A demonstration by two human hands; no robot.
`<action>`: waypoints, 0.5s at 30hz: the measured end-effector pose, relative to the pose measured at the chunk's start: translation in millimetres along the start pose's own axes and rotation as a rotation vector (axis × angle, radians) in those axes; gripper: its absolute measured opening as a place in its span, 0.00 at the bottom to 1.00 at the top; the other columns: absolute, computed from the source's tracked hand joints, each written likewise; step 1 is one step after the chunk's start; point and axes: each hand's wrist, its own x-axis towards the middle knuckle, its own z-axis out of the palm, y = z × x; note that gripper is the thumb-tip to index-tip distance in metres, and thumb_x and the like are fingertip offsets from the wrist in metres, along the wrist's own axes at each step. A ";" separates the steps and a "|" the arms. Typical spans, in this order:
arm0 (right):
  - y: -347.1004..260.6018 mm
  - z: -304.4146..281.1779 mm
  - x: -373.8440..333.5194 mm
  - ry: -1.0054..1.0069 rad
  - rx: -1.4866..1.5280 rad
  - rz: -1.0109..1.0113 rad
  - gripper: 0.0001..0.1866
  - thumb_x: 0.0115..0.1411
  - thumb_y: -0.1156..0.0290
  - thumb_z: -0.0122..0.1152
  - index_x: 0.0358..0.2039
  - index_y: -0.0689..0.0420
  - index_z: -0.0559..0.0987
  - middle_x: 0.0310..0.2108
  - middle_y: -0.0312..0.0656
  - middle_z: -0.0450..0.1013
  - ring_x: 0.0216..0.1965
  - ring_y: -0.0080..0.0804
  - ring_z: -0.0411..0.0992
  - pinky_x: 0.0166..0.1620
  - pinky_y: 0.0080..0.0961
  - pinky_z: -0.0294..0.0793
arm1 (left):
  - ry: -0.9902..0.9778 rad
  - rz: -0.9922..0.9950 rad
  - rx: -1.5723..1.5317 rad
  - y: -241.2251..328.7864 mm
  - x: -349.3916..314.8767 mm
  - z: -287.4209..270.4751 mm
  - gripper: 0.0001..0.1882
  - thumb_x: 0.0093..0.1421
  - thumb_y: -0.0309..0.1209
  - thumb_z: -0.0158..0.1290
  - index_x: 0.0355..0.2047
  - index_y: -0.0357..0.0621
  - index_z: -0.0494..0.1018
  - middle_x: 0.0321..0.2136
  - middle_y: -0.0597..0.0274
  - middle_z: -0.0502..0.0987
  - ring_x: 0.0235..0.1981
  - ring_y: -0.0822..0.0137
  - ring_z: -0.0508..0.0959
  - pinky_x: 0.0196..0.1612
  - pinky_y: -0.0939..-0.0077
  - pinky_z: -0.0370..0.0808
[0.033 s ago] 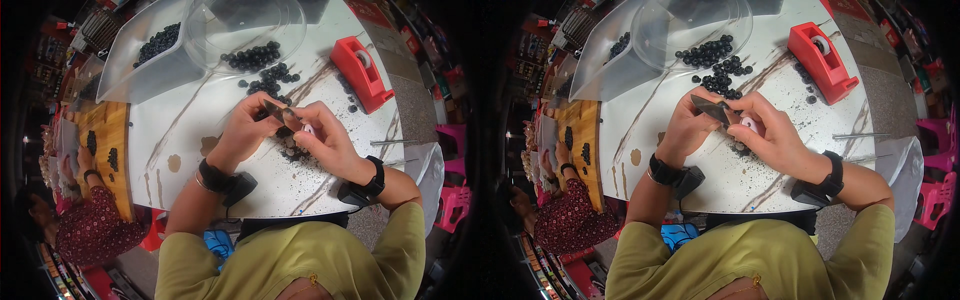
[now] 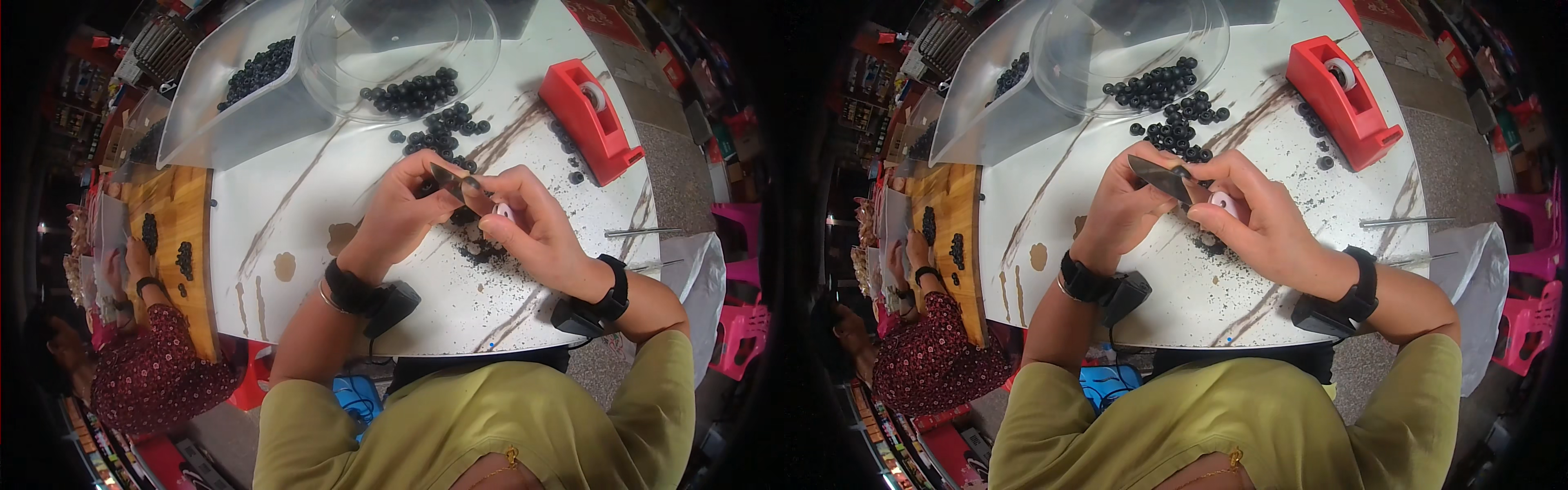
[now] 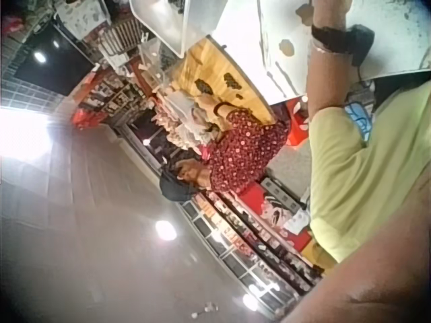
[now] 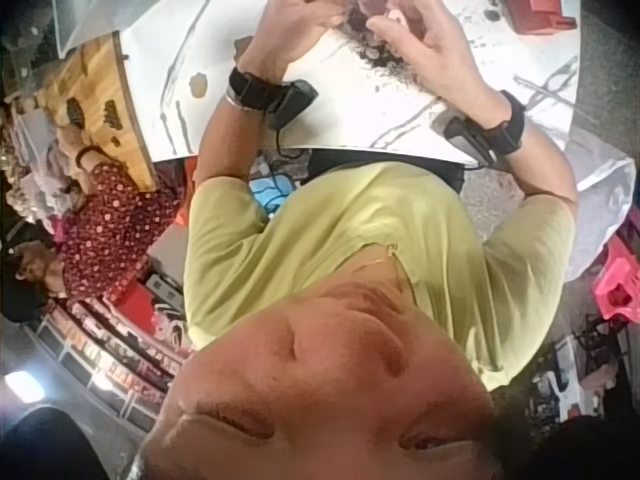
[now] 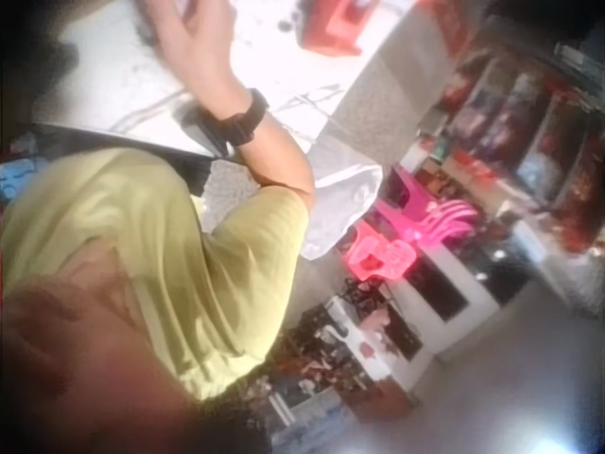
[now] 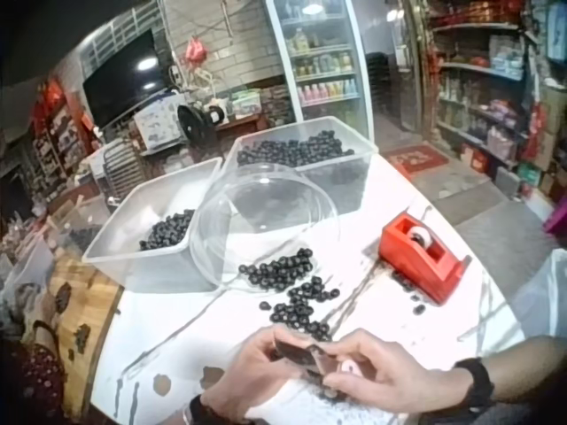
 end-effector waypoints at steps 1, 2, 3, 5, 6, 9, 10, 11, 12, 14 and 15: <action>1.0 -0.1 0.4 0.001 0.000 0.000 0.17 0.57 0.77 0.49 0.47 0.60 0.62 0.42 0.38 0.65 0.42 0.21 0.61 0.43 0.18 0.62 | -0.024 -0.002 0.002 0.7 0.2 -1.2 0.07 0.52 0.19 0.50 0.32 0.39 0.68 0.31 0.62 0.74 0.32 0.75 0.73 0.34 0.85 0.68; 2.9 -0.1 0.7 -0.004 0.001 -0.044 0.16 0.57 0.77 0.49 0.47 0.60 0.62 0.41 0.38 0.65 0.41 0.20 0.61 0.41 0.17 0.63 | -0.046 -0.004 0.004 0.9 -0.1 -1.9 0.07 0.52 0.19 0.50 0.32 0.38 0.68 0.32 0.61 0.74 0.33 0.74 0.73 0.35 0.85 0.68; 3.9 -0.4 1.0 -0.010 0.001 -0.088 0.16 0.57 0.76 0.49 0.46 0.60 0.62 0.41 0.38 0.65 0.40 0.20 0.62 0.39 0.16 0.64 | -0.046 -0.004 0.005 0.5 -0.4 -2.2 0.07 0.52 0.19 0.50 0.32 0.38 0.68 0.32 0.61 0.74 0.33 0.74 0.73 0.35 0.85 0.68; -0.9 -3.1 0.2 -0.016 -0.054 -0.050 0.15 0.57 0.76 0.49 0.46 0.60 0.62 0.40 0.38 0.65 0.39 0.19 0.62 0.38 0.15 0.64 | -0.005 0.007 0.028 -0.4 -0.7 -2.7 0.08 0.51 0.18 0.50 0.32 0.39 0.67 0.31 0.62 0.73 0.30 0.76 0.72 0.33 0.86 0.68; -2.5 -4.1 0.1 -0.022 -0.110 -0.013 0.15 0.58 0.75 0.48 0.45 0.60 0.63 0.39 0.38 0.64 0.37 0.19 0.62 0.37 0.15 0.65 | -0.005 0.007 0.028 0.0 -0.8 -2.9 0.08 0.51 0.18 0.50 0.32 0.39 0.67 0.31 0.62 0.73 0.30 0.76 0.72 0.33 0.86 0.68; 1.6 -4.0 1.5 -0.013 -0.007 -0.042 0.14 0.58 0.74 0.48 0.45 0.59 0.63 0.38 0.38 0.64 0.34 0.17 0.62 0.35 0.14 0.65 | 0.005 -0.021 0.069 2.3 -0.7 -1.0 0.07 0.51 0.18 0.50 0.31 0.39 0.67 0.29 0.63 0.73 0.27 0.79 0.69 0.29 0.87 0.66; 1.2 -2.3 2.1 -0.012 -0.007 -0.041 0.14 0.58 0.74 0.48 0.45 0.59 0.63 0.38 0.38 0.64 0.34 0.17 0.62 0.35 0.14 0.65 | 0.019 -0.042 0.012 3.5 -0.3 2.2 0.07 0.51 0.18 0.50 0.31 0.39 0.66 0.29 0.63 0.72 0.25 0.80 0.68 0.27 0.87 0.64; 0.6 1.1 3.9 0.032 0.061 -0.066 0.13 0.59 0.73 0.47 0.45 0.59 0.62 0.35 0.37 0.64 0.31 0.15 0.62 0.32 0.12 0.63 | 0.036 -0.061 -0.042 4.6 -0.9 3.7 0.07 0.51 0.18 0.50 0.30 0.39 0.66 0.29 0.63 0.72 0.24 0.81 0.66 0.26 0.88 0.63; 0.3 3.1 5.0 0.076 0.129 -0.091 0.13 0.60 0.72 0.46 0.45 0.58 0.62 0.32 0.36 0.65 0.27 0.14 0.61 0.29 0.10 0.62 | 0.039 -0.060 -0.041 5.0 -1.5 3.4 0.07 0.51 0.18 0.50 0.30 0.39 0.66 0.29 0.63 0.72 0.24 0.81 0.66 0.26 0.88 0.63; -3.4 -0.8 5.5 0.098 0.132 -0.030 0.13 0.60 0.71 0.44 0.45 0.58 0.62 0.29 0.35 0.65 0.23 0.12 0.59 0.26 0.09 0.59 | 0.017 -0.123 -0.058 6.0 -1.6 2.5 0.07 0.52 0.19 0.49 0.31 0.40 0.64 0.31 0.61 0.71 0.22 0.81 0.64 0.24 0.88 0.61; -4.9 -2.3 5.7 0.124 0.133 0.032 0.13 0.61 0.70 0.43 0.45 0.58 0.62 0.25 0.33 0.65 0.19 0.11 0.57 0.23 0.08 0.56 | 0.016 -0.121 -0.058 7.2 -1.5 1.8 0.07 0.52 0.19 0.49 0.31 0.40 0.64 0.31 0.61 0.71 0.22 0.81 0.64 0.24 0.88 0.61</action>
